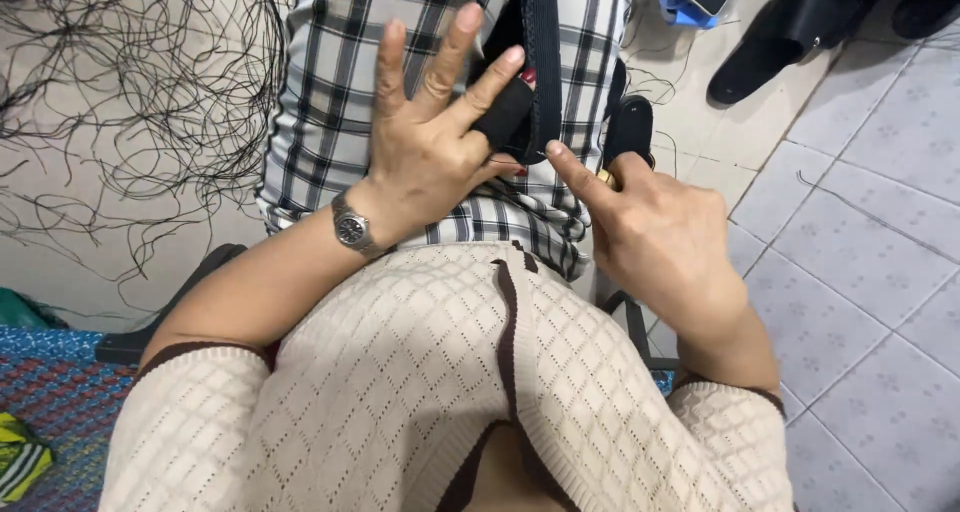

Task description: Hand-sewing the sole of a black shoe using a needle and thread.

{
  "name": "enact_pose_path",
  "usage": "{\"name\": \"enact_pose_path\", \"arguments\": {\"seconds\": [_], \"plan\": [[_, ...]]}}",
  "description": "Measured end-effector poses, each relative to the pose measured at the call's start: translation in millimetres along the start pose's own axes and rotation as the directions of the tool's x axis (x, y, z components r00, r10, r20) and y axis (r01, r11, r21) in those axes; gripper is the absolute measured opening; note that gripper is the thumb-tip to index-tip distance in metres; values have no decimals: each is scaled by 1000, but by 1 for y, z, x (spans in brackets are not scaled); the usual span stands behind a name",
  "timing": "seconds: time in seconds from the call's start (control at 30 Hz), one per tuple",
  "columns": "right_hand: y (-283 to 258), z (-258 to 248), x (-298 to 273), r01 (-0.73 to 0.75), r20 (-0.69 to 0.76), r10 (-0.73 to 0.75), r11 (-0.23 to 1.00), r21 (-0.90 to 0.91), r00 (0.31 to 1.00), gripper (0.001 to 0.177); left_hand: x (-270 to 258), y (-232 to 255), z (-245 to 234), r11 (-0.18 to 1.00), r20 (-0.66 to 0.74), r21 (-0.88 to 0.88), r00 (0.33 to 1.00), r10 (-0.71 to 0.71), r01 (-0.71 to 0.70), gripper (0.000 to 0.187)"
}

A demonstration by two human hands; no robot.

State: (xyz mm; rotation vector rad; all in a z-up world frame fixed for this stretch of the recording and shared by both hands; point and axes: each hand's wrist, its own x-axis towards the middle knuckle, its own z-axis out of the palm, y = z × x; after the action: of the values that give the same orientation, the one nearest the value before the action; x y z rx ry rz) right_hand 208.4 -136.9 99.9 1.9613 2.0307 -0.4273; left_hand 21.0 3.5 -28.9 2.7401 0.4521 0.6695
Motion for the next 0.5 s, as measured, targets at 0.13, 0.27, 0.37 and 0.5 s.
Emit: {"name": "enact_pose_path", "arguments": {"seconds": [0.13, 0.27, 0.37, 0.5], "plan": [[-10, -6, 4, -28, 85, 34, 997, -73, 996, 62, 3, 2, 6, 1000, -77, 6, 997, 28, -27, 69], [7, 15, 10, 88, -59, -80, 985, 149, 995, 60, 1, -5, 6, 996, -63, 54, 996, 70, -67, 68], [16, 33, 12, 143, -158, -103, 952, 271, 982, 58, 5, -9, 5, 992, -89, 101, 992, 85, -76, 73], [2, 23, 20, 122, -179, -84, 969, 216, 980, 51, 3, -11, 9, 994, -98, 55, 990, 103, -98, 74]]}}
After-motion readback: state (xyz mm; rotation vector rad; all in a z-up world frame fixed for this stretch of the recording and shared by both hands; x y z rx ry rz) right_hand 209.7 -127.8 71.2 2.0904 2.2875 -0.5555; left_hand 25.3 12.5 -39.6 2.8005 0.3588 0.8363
